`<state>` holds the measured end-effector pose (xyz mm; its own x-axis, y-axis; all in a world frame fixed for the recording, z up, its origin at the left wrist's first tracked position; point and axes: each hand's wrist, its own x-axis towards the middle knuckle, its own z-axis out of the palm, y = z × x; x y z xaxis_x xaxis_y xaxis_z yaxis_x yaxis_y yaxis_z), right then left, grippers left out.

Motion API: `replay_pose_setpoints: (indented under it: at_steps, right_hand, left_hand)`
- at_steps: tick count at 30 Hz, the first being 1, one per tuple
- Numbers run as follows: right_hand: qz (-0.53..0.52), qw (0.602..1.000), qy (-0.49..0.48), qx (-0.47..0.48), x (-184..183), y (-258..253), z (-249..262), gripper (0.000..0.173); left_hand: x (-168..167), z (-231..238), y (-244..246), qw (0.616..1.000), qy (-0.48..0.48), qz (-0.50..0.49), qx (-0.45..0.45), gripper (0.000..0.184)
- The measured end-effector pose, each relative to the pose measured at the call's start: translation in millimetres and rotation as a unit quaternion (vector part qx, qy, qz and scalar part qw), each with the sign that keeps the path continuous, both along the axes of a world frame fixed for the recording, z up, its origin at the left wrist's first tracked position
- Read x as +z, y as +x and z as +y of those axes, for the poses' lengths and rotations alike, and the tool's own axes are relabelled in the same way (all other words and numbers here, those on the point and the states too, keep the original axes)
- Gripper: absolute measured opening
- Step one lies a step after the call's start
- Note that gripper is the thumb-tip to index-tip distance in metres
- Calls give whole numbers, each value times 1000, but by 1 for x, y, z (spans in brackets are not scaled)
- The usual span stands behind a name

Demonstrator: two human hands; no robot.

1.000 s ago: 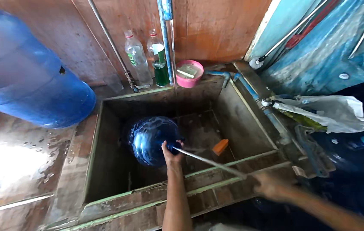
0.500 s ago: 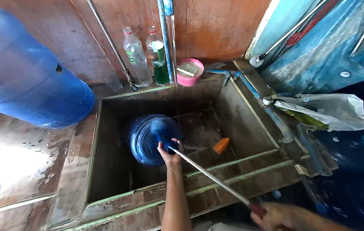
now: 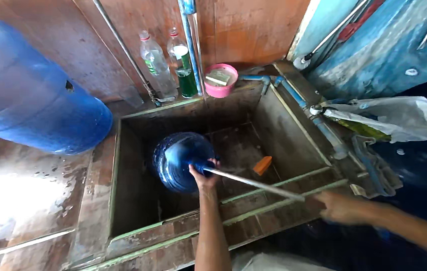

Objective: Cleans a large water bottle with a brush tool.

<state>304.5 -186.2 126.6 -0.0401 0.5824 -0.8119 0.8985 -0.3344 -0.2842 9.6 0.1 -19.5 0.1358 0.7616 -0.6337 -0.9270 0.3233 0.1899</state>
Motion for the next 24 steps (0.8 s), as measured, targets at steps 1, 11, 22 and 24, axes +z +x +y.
replay_pose_setpoints:
  at_steps: [1, 11, 22, 24]
  right_hand:
    - [-101, 986, 106, 74, 6, 8, 10, 20]
    - [277, 942, -135, -130, -33, -20, -26, 4]
    - [325, 906, -198, -185, -16, -15, -41, 6]
    - [44, 996, -69, -32, 12, -10, -6, 14]
  left_hand:
    - [2, 2, -2, 999, -24, 24, -32, 66]
    - [1, 1, -4, 997, 60, -27, 39, 71]
    - [0, 0, 0, 995, 60, -55, 60, 64]
    - [-6, -4, 1, 999, 30, -13, 8, 74]
